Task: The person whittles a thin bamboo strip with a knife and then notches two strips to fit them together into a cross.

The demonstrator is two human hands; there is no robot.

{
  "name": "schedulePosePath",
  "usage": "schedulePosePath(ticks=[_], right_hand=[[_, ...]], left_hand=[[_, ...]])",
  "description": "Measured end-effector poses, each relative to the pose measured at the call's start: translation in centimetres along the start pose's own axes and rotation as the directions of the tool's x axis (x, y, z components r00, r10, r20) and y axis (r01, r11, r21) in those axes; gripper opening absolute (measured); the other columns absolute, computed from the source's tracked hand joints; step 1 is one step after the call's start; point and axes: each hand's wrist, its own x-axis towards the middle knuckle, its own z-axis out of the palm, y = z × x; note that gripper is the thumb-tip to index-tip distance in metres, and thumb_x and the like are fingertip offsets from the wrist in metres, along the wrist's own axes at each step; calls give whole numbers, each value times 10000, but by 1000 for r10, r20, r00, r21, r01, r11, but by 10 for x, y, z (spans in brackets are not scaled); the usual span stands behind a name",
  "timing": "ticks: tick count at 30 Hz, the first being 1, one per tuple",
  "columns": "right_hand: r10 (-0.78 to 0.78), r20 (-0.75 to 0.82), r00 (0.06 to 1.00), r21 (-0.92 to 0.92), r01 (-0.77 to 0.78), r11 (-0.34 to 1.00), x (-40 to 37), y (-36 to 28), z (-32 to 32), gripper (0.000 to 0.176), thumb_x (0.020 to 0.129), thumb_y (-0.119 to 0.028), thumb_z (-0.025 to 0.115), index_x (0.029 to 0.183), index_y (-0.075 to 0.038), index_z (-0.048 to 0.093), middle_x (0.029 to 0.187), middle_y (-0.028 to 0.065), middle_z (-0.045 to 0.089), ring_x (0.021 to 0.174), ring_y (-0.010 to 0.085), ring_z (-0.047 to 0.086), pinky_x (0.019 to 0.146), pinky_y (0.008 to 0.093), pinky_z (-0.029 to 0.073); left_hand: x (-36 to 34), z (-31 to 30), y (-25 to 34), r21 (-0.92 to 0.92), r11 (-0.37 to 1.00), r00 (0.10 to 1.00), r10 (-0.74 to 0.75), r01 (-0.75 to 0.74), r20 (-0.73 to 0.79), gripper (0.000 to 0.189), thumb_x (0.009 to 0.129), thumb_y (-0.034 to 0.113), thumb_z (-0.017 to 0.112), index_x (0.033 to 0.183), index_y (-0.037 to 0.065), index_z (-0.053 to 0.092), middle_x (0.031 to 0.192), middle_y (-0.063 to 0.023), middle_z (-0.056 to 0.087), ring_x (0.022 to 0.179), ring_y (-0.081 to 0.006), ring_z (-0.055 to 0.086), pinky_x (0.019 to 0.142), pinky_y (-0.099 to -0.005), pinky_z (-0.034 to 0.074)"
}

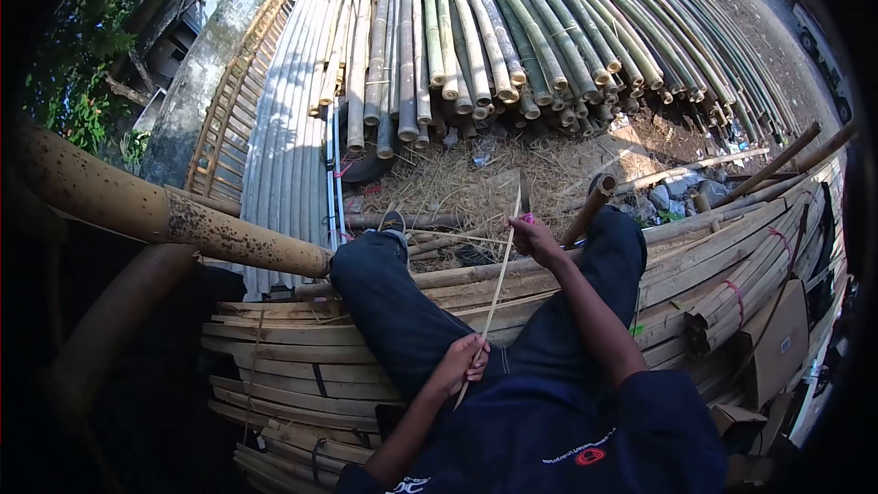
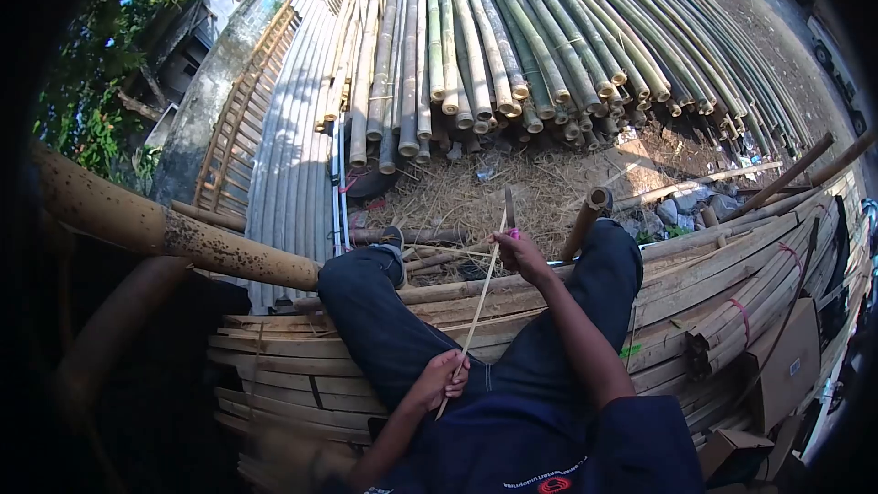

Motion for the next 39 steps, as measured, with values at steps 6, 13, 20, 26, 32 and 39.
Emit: schedulePosePath(ticks=[6, 13, 20, 26, 32, 39], right_hand=[[-14, 22, 1000, -181, 18, 983, -8, -9, 26, 227, 932, -297, 562, 836, -92, 563, 536, -99, 305, 418, 30, 242, 395, 239, 168], [-290, -190, 938, -750, 52, 660, -10, 15, 5, 384, 898, -362, 568, 687, -42, 603, 526, 72, 496, 462, 188, 447, 466, 330, 344], [-105, 258, 960, -965, 262, 30, -14, 50, 25, 212, 750, -253, 588, 718, -50, 641, 712, 210, 608, 716, 407, 598, 661, 489, 475], [-336, 169, 927, -981, 192, 36, 7, 45, -4, 264, 775, -264, 549, 648, -33, 578, 631, 218, 552, 645, 420, 552, 596, 515, 408], [-321, 130, 938, -990, 138, 2, 6, 46, 5, 275, 779, -262, 536, 642, -24, 562, 610, 223, 543, 602, 430, 541, 570, 509, 410], [-404, -178, 897, -983, -142, 118, 21, 35, -16, 314, 798, -246, 506, 657, 24, 583, 625, 260, 543, 608, 435, 549, 573, 501, 406]], left_hand=[[52, 11, 43, -44, 998, 999, 50, -49, 22, 265, 1003, 303, 391, 995, 52, 473, 618, 24, 345, 454, -31, 280, 398, -161, 243], [115, -20, 62, -198, 974, 978, 142, -111, 154, 212, 981, 251, 429, 957, 53, 500, 592, 47, 324, 435, -30, 244, 378, -175, 209], [115, -21, 45, -65, 984, 983, 162, -168, -85, 173, 976, 213, 393, 881, 91, 469, 579, 60, 322, 415, -27, 229, 376, -193, 167], [107, -16, 37, 30, 964, 961, 264, -263, -87, 201, 995, 233, 362, 894, 83, 448, 615, 58, 309, 454, -21, 232, 391, -200, 161], [104, -14, 46, -33, 974, 973, 219, -222, -79, 196, 993, 216, 357, 894, 75, 451, 620, 65, 297, 456, -22, 224, 396, -200, 165], [90, -8, 34, 126, 965, 965, 243, -231, -96, 191, 994, 202, 351, 897, 67, 446, 612, 66, 300, 449, -25, 233, 391, -201, 185]])
